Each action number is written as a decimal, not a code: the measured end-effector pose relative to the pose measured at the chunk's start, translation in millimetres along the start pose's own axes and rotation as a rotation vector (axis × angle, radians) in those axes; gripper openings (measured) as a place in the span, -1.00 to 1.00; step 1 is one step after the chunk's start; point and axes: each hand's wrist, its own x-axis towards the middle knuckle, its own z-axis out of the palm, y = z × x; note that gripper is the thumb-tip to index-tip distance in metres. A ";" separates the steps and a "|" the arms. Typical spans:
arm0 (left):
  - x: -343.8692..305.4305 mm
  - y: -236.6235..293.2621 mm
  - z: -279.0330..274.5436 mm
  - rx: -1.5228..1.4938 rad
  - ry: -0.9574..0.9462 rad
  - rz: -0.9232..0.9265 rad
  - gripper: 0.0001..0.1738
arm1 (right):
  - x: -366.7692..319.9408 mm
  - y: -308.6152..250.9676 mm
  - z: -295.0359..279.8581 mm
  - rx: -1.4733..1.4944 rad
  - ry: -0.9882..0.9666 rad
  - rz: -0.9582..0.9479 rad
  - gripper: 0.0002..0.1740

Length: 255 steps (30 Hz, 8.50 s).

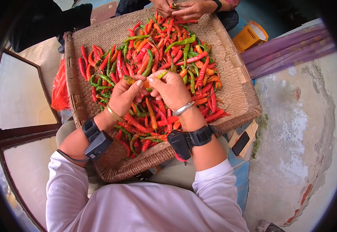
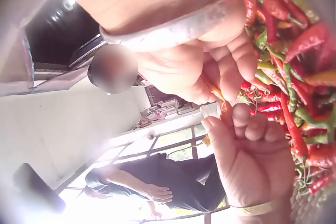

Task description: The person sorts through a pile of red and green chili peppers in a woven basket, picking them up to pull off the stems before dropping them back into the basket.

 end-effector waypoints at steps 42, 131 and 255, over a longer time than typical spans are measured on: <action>5.5 -12.6 -6.6 0.398 -0.044 -0.060 -0.74 | 20.0 0.6 -44.3 0.210 0.182 -0.055 -0.60; 20.1 -6.0 -12.9 0.186 0.009 -0.120 -0.65 | 39.8 11.0 -43.4 -0.128 0.362 -0.284 -0.58; 12.7 -16.9 -5.3 0.875 -0.184 0.286 -0.89 | 12.9 4.5 -28.3 -1.581 -0.046 0.072 -0.75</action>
